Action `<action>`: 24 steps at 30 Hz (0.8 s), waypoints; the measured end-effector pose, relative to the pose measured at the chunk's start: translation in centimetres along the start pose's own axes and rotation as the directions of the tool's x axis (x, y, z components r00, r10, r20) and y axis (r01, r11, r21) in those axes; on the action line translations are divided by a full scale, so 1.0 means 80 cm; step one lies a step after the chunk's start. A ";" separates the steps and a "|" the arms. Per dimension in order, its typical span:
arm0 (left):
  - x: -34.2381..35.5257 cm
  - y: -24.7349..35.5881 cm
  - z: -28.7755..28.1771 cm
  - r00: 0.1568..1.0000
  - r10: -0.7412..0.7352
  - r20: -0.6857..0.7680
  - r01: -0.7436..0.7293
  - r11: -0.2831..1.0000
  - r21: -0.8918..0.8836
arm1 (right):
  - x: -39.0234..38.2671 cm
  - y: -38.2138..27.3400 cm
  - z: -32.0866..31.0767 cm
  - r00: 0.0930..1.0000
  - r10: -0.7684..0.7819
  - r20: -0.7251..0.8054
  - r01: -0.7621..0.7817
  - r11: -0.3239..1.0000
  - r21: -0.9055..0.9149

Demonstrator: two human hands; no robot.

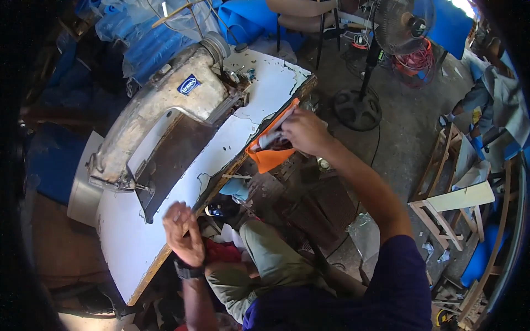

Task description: Measuring and cutting pieces of blue upholstery fabric on a workshop table.

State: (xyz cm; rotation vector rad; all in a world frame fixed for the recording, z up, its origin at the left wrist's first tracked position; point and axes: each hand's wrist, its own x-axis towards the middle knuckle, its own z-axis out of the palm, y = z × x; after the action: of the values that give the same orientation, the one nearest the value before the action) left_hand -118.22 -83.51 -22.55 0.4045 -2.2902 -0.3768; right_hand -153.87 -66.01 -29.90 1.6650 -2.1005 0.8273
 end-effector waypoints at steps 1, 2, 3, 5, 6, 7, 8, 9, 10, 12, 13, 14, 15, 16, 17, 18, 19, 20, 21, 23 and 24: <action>0.018 0.001 0.008 0.991 -0.123 -0.047 0.111 0.972 -0.208 | -0.003 -0.001 -0.007 0.988 0.120 -0.095 -0.106 0.985 0.138; 0.043 -0.003 0.010 0.999 -0.026 0.032 0.029 0.995 -0.100 | -0.013 0.001 -0.014 0.921 0.347 -0.175 -0.253 0.877 0.408; 0.064 -0.012 0.009 0.991 0.064 0.121 -0.064 0.998 -0.005 | -0.026 0.000 -0.023 0.800 0.571 -0.185 -0.336 0.681 0.651; 0.077 -0.025 0.023 0.987 0.043 0.157 -0.042 0.999 -0.012 | -0.046 0.000 -0.049 0.696 0.681 -0.226 -0.381 0.618 0.688; 0.077 -0.030 0.030 0.979 0.003 0.205 0.005 0.999 -0.038 | -0.057 -0.001 -0.057 0.649 0.737 -0.187 -0.413 0.548 0.727; 0.079 -0.035 0.038 0.967 -0.032 0.254 0.050 0.997 -0.061 | -0.067 -0.004 -0.058 0.644 0.743 -0.181 -0.422 0.542 0.726; 0.077 -0.034 0.047 0.966 -0.002 0.259 0.029 0.995 -0.100 | -0.076 -0.008 -0.058 0.634 0.764 -0.121 -0.427 0.476 0.769; 0.079 -0.034 0.055 0.964 -0.006 0.264 0.035 0.994 -0.104 | -0.085 -0.012 -0.057 0.627 0.777 -0.062 -0.429 0.410 0.804; 0.080 -0.033 0.063 0.949 0.053 0.311 -0.032 0.997 -0.074 | -0.096 -0.014 -0.055 0.616 0.788 -0.014 -0.451 0.366 0.814; 0.083 -0.032 0.077 0.924 0.135 0.357 -0.126 0.991 -0.049 | -0.103 -0.020 -0.051 0.635 0.772 -0.026 -0.442 0.391 0.807; 0.089 -0.025 0.083 0.924 0.129 0.360 -0.119 0.992 -0.050 | -0.103 -0.021 -0.049 0.655 0.754 -0.046 -0.424 0.417 0.804; 0.097 -0.012 0.088 0.907 0.170 0.384 -0.149 0.985 -0.085 | -0.099 -0.024 -0.053 0.653 0.757 -0.037 -0.433 0.412 0.802; 0.103 -0.002 0.097 0.889 0.211 0.406 -0.177 0.977 -0.120 | -0.091 -0.029 -0.061 0.759 0.643 -0.102 -0.436 0.619 0.654; 0.102 0.006 0.112 0.876 0.269 0.401 -0.197 0.957 -0.212 | -0.086 -0.033 -0.065 0.854 0.504 -0.132 -0.393 0.790 0.471; 0.103 0.024 0.124 0.873 0.299 0.384 -0.208 0.943 -0.261 | -0.082 -0.039 -0.063 0.854 0.504 -0.128 -0.394 0.787 0.475; 0.101 0.043 0.140 0.871 0.328 0.365 -0.218 0.925 -0.311 | -0.078 -0.047 -0.057 0.918 0.386 -0.092 -0.323 0.861 0.394; 0.097 0.065 0.148 0.888 0.255 0.383 -0.101 0.920 -0.379 | -0.073 -0.054 -0.052 0.965 0.258 -0.051 -0.229 0.919 0.321; 0.092 0.085 0.158 0.895 0.188 0.404 0.018 0.891 -0.455 | -0.074 -0.058 -0.049 0.986 0.160 -0.038 -0.147 0.959 0.242; 0.086 0.095 0.168 0.896 0.187 0.402 0.018 0.890 -0.455 | -0.073 -0.065 -0.048 0.987 0.158 -0.036 -0.145 0.960 0.241; 0.069 0.104 0.185 0.902 0.072 0.427 0.201 0.804 -0.559 | -0.067 -0.081 -0.053 0.992 0.079 0.100 -0.101 0.967 0.232; 0.060 0.102 0.190 0.919 0.055 0.390 0.191 0.803 -0.564 | -0.065 -0.082 -0.057 0.991 0.080 0.105 -0.102 0.968 0.230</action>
State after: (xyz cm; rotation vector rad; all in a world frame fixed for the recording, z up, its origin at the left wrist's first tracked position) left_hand -133.95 -75.83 -26.43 0.0881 -2.3707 -1.2771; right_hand -146.64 -60.15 -27.88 1.7664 -2.2309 1.0840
